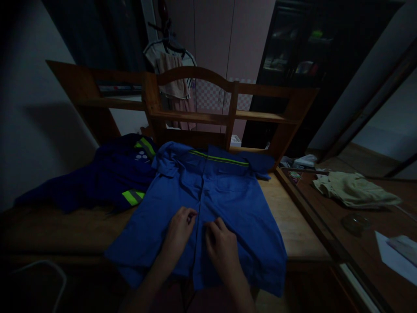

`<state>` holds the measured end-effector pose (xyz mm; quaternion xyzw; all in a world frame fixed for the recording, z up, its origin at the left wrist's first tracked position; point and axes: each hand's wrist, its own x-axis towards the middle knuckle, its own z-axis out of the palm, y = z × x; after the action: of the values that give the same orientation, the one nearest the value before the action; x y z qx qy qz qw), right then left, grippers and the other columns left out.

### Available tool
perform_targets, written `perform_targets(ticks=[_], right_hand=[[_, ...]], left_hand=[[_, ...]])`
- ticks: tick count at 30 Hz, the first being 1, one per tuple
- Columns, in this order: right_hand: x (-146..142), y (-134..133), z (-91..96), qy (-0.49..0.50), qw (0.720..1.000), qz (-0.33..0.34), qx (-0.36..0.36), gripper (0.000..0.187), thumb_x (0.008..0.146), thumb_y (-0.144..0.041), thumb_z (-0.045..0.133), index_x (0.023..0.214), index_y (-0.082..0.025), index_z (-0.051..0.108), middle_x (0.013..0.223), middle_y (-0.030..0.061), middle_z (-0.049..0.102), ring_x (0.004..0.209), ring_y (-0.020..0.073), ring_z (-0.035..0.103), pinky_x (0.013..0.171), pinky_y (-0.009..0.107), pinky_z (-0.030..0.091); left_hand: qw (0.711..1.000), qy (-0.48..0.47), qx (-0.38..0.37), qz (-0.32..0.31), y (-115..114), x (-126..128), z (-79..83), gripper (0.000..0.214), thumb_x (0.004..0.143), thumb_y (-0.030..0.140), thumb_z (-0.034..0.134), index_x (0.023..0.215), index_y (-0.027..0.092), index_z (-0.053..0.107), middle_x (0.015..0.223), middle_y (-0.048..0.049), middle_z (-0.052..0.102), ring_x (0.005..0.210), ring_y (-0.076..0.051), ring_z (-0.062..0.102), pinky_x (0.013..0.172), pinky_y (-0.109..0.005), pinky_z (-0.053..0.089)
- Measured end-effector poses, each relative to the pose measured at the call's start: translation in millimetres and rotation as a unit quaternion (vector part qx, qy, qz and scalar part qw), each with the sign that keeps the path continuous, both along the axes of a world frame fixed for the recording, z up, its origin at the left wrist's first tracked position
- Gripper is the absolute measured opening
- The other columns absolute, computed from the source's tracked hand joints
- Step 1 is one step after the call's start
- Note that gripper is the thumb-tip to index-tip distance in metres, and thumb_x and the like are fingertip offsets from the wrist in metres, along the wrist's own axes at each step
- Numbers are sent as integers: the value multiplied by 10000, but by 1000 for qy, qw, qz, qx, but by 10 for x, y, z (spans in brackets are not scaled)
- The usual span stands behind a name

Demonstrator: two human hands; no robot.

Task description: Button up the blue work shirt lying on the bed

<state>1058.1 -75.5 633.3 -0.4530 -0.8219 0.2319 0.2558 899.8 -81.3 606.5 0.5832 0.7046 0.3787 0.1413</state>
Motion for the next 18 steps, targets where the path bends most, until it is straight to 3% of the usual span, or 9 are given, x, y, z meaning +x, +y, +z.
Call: perform_targets(ticks=[5, 12, 18], right_hand=[[-31, -26, -44, -84, 996, -11, 27, 372, 888, -148, 432, 1200, -250, 606, 1002, 66, 606, 745, 166, 628, 644, 253, 446], [104, 128, -100, 113, 989, -42, -81, 325, 901, -209, 456, 1151, -199, 664, 876, 56, 639, 704, 160, 605, 624, 247, 461], [116, 190, -79, 144, 982, -40, -115, 291, 901, -291, 505, 1109, -208, 691, 867, 56, 654, 712, 171, 609, 623, 251, 461]], left_hand=[[996, -61, -52, -30, 46, -26, 59, 207, 837, 156, 521, 942, 208, 692, 893, -46, 641, 764, -163, 613, 716, -280, 475], [995, -64, -60, -48, 57, 15, 101, 226, 834, 169, 521, 960, 227, 700, 955, -45, 659, 842, -168, 615, 751, -271, 462], [992, -55, -76, -82, 35, 16, 118, 207, 835, 163, 514, 931, 221, 687, 933, -49, 658, 882, -174, 621, 793, -274, 460]])
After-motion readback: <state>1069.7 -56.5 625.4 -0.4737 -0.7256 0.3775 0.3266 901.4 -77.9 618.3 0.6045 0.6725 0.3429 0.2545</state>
